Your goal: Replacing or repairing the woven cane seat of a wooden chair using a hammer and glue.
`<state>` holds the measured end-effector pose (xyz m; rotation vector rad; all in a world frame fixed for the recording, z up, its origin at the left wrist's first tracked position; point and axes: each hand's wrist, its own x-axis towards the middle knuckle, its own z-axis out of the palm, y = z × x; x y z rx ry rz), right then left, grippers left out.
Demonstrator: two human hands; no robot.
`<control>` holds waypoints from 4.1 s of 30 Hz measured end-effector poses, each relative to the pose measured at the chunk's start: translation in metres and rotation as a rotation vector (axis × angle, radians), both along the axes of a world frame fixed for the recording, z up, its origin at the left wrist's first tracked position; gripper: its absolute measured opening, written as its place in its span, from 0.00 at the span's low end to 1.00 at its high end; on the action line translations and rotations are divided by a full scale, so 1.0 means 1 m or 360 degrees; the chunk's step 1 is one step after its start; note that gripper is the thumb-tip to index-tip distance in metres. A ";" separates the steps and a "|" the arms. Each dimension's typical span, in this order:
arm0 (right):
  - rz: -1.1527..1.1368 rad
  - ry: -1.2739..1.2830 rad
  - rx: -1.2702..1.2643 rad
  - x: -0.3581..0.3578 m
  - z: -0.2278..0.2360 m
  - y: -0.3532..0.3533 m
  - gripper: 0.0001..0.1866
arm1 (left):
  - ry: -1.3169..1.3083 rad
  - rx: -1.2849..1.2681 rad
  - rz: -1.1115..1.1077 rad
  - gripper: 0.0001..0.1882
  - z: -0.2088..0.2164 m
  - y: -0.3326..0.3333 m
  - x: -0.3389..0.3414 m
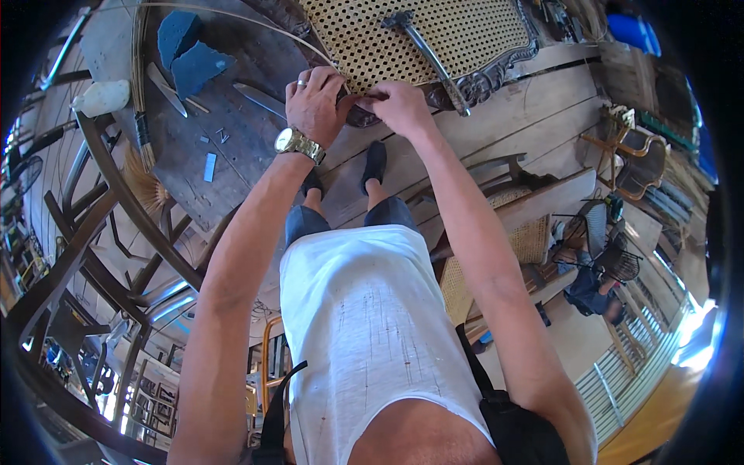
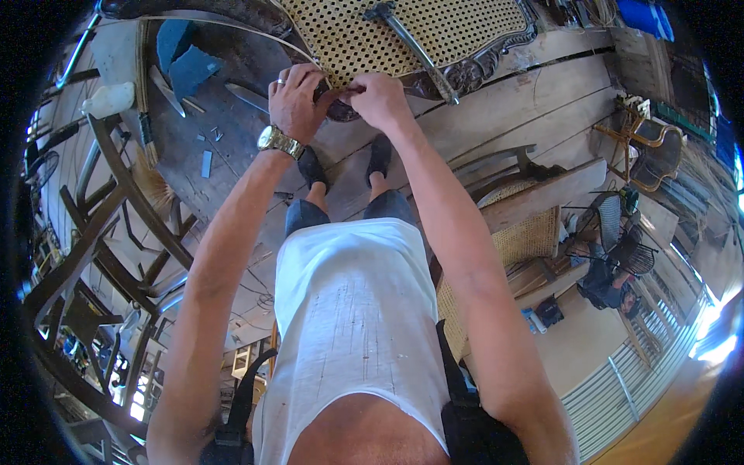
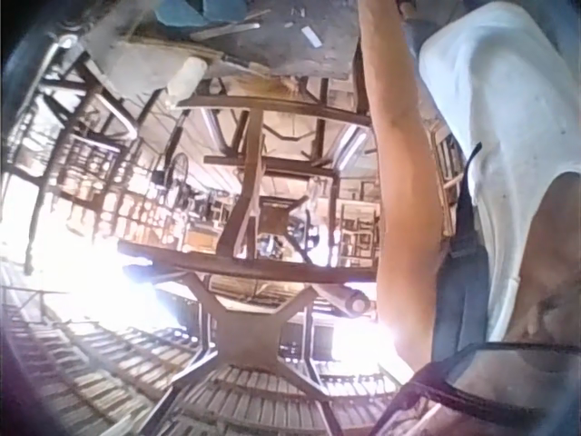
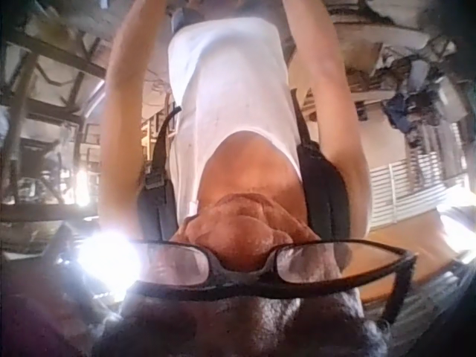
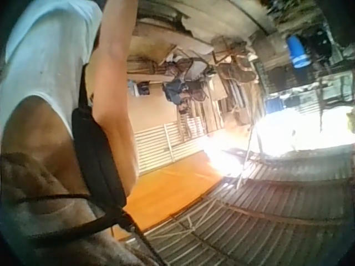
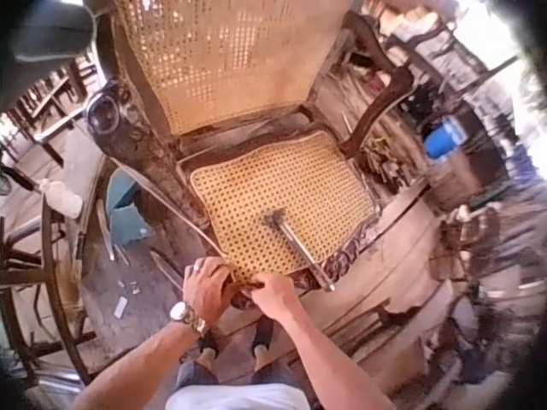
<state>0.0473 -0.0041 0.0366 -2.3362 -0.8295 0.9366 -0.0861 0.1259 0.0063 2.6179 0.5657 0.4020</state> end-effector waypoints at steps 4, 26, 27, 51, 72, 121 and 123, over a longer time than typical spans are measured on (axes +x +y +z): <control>-0.0051 0.0118 -0.0008 0.009 -0.005 -0.001 0.16 | -0.0079 0.0061 0.0058 0.19 0.004 -0.010 0.002; -0.0062 0.0607 -0.0027 0.031 -0.036 0.002 0.13 | -0.0339 -0.0197 0.0082 0.13 -0.005 -0.034 -0.009; -0.0062 0.0545 -0.0018 0.032 -0.042 0.001 0.15 | -0.0339 -0.0198 0.0083 0.13 -0.006 -0.036 -0.009; -0.0040 0.0545 0.0042 0.034 -0.025 -0.002 0.21 | -0.0414 -0.0354 0.0267 0.09 -0.017 -0.046 -0.001; -0.0427 0.0186 0.0253 -0.022 0.068 -0.085 0.15 | -0.0483 -0.0295 0.0270 0.06 -0.018 -0.045 -0.004; -0.0330 -0.0482 0.0531 -0.086 0.039 -0.094 0.20 | -0.0334 -0.0240 0.0178 0.08 -0.018 -0.041 -0.006; -0.0341 -0.0465 0.0565 -0.085 0.044 -0.093 0.20 | -0.0313 -0.0247 0.0165 0.09 -0.018 -0.040 -0.007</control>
